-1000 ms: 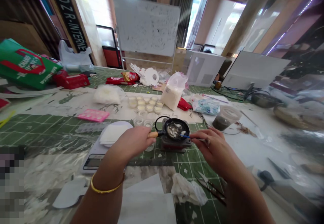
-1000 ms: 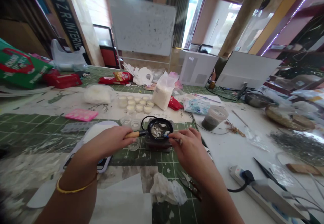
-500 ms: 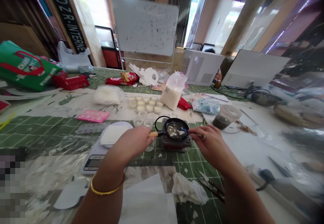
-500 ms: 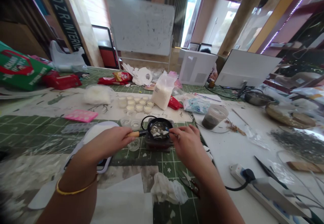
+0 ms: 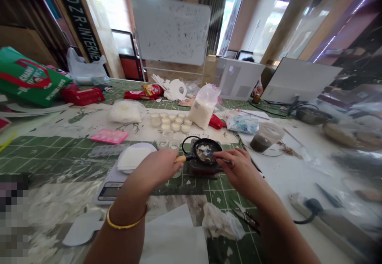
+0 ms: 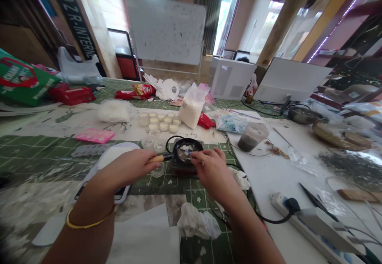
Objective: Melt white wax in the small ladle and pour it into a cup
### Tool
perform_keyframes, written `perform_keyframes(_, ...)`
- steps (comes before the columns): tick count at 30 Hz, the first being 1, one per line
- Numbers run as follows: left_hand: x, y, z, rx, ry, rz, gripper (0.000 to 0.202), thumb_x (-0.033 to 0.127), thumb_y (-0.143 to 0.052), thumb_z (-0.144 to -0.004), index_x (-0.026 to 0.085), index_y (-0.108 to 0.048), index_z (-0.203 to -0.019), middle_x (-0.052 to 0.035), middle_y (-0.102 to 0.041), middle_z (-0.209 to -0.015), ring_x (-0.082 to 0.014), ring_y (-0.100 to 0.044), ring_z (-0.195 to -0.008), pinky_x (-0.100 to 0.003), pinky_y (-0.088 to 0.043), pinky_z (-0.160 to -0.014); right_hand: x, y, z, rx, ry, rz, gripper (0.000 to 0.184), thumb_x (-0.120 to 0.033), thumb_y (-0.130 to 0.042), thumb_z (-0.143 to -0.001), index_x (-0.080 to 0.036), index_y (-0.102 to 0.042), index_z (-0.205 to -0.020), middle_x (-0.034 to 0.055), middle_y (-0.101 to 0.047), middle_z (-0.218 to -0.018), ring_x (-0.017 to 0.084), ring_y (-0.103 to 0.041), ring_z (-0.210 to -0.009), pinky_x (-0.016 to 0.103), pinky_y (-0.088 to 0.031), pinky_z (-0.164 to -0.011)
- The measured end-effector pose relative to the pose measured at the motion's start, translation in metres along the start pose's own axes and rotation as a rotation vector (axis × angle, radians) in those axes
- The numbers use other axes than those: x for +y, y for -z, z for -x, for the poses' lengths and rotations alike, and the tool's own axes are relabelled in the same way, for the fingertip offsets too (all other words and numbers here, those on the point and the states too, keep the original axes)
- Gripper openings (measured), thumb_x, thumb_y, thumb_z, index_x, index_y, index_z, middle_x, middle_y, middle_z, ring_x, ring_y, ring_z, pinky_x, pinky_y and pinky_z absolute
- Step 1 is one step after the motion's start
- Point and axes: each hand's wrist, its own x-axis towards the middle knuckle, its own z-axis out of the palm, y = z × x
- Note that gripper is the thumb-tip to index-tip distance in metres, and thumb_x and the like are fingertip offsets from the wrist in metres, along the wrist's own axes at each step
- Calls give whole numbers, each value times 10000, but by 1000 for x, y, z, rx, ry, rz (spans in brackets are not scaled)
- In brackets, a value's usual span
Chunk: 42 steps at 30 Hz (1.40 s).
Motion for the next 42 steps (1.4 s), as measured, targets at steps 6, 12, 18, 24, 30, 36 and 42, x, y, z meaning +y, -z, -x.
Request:
perform_keyframes(6, -3, 0, -1, -8, 9, -2, 201, 391, -432, -767, 205, -502, -735, -36, -609, -761, -187, -557, -665, -263, -291, -519, 17, 4, 1, 116, -46, 21, 228, -298, -435, -874, -240, -629, -980, 26, -671, -949, 177, -575, -920, 431, -308, -973)
perform_keyframes(12, -9, -2, 1, -5, -17, 42, 210, 412, -450, -756, 209, -504, -746, -31, -603, -753, -184, -560, -664, -262, -300, -529, 13, -2, -5, 26, -10, -7, 259, -270, -422, -880, -240, -620, -1043, 42, -663, -980, 180, -568, -956, 431, -339, -957)
perform_keyframes(18, -10, 0, 1, -10, -10, 43, 214, 416, -479, -748, 208, -525, -767, -34, -606, -766, -189, -567, -677, -265, -320, -539, 9, -1, -3, 29, 24, 1, 258, -272, -422, -881, -235, -628, -1031, 48, -668, -956, 186, -575, -927, 431, -376, -925)
perform_keyframes(24, -9, 1, 2, -21, 0, 28, 192, 396, -496, -743, 210, -528, -772, -33, -609, -788, -193, -570, -694, -266, -332, -556, 8, 10, 3, 19, 31, -20, 241, -291, -413, -887, -251, -621, -1003, 19, -670, -916, 168, -585, -887, 395, -388, -912)
perform_keyframes(30, -10, 0, 2, -21, -5, 29, 173, 376, -475, -752, 210, -522, -764, -34, -607, -783, -192, -570, -698, -266, -322, -557, 9, 17, 8, 50, 22, -1, 249, -304, -393, -891, -232, -629, -925, 23, -672, -890, 171, -597, -866, 383, -393, -901)
perform_keyframes(36, -10, -1, 1, -14, -21, 32, 163, 371, -467, -747, 213, -504, -753, -27, -599, -754, -190, -563, -668, -265, -306, -528, 8, 13, 6, 50, 17, -14, 235, -300, -407, -886, -242, -621, -965, 23, -668, -868, 173, -593, -855, 397, -391, -897)
perform_keyframes(42, -9, 0, 2, -20, -11, 34, 166, 370, -475, -752, 209, -513, -762, -29, -601, -765, -186, -567, -678, -262, -320, -537, 8, 8, 4, 72, 22, 1, 242, -310, -408, -885, -244, -623, -974, 22, -671, -881, 173, -595, -860, 394, -387, -902)
